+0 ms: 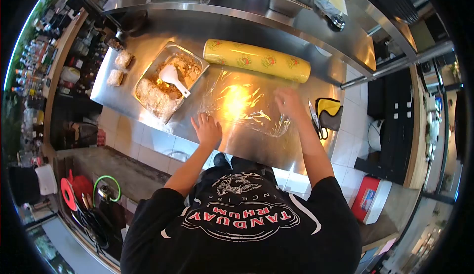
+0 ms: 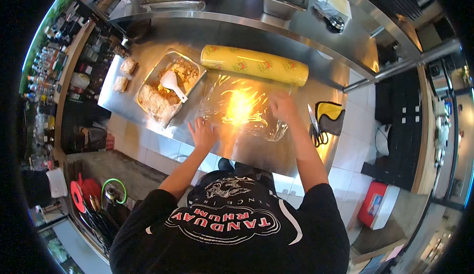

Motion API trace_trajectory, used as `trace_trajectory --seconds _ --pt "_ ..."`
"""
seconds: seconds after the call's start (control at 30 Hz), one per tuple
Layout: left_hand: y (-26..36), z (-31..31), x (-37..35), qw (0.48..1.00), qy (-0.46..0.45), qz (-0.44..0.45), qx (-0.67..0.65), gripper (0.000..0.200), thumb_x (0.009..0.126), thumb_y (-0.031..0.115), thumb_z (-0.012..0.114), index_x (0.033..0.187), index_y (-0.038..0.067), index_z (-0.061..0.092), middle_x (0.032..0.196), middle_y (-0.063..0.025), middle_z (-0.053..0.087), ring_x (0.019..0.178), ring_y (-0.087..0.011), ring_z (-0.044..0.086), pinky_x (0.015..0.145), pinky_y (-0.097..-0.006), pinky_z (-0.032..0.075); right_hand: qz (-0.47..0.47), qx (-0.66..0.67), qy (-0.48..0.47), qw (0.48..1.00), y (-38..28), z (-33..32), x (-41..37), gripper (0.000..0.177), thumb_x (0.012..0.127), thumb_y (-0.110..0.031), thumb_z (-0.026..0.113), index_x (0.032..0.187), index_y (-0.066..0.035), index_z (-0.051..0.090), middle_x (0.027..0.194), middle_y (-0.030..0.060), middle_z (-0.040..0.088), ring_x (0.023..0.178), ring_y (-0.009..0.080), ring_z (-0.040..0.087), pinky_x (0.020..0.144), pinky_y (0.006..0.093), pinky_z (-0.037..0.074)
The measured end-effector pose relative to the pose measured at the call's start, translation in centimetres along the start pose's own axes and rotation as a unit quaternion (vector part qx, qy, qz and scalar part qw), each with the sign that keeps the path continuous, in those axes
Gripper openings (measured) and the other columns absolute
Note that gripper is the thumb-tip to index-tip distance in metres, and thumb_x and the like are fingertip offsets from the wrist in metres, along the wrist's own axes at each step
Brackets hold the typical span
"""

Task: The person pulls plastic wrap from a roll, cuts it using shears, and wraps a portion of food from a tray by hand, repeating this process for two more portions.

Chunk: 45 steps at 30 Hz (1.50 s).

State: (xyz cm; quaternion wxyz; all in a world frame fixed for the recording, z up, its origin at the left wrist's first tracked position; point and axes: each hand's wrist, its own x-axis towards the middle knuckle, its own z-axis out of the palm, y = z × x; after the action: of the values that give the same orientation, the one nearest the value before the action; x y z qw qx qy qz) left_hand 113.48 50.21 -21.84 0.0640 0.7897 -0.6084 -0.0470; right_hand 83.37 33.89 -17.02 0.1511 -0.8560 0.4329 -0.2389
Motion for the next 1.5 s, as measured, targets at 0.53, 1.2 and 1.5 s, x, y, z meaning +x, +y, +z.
trace_trajectory --seconds 0.53,1.2,1.5 --pt "10.1 6.3 2.7 0.991 -0.028 -0.131 -0.028 0.108 0.082 0.073 0.042 0.145 -0.01 0.012 0.153 -0.0302 0.006 0.143 -0.0426 -0.001 0.114 -0.0552 0.0 0.1 -0.167 -0.076 0.978 9.9 2.4 15.9 0.058 0.09 -0.059 0.044 0.141 -0.033 0.04 0.148 0.0124 0.037 0.136 0.0355 0.032 0.106 0.0648 0.022" --pt "9.1 5.4 3.1 0.991 -0.05 -0.116 -0.047 0.096 0.085 0.062 0.048 0.145 -0.007 0.018 0.152 -0.0304 0.012 0.143 -0.0426 0.005 0.114 -0.0535 0.007 0.077 -0.237 -0.055 0.967 9.4 3.3 19.9 0.067 0.089 -0.033 0.053 0.148 -0.02 0.025 0.15 0.0127 0.032 0.137 0.0349 0.03 0.109 0.0619 0.021" --pt "-8.4 -2.5 0.9 0.897 0.317 -0.207 -0.228 0.045 0.081 0.013 0.065 0.122 0.0 0.05 0.127 -0.022 0.044 0.117 -0.0377 0.042 0.098 -0.0479 0.035 0.022 0.166 -0.105 0.98 -11.1 11.1 13.4 0.025 0.081 -0.015 0.059 0.102 -0.005 0.066 0.095 0.0165 0.067 0.092 0.0339 0.061 0.083 0.0423 0.049"
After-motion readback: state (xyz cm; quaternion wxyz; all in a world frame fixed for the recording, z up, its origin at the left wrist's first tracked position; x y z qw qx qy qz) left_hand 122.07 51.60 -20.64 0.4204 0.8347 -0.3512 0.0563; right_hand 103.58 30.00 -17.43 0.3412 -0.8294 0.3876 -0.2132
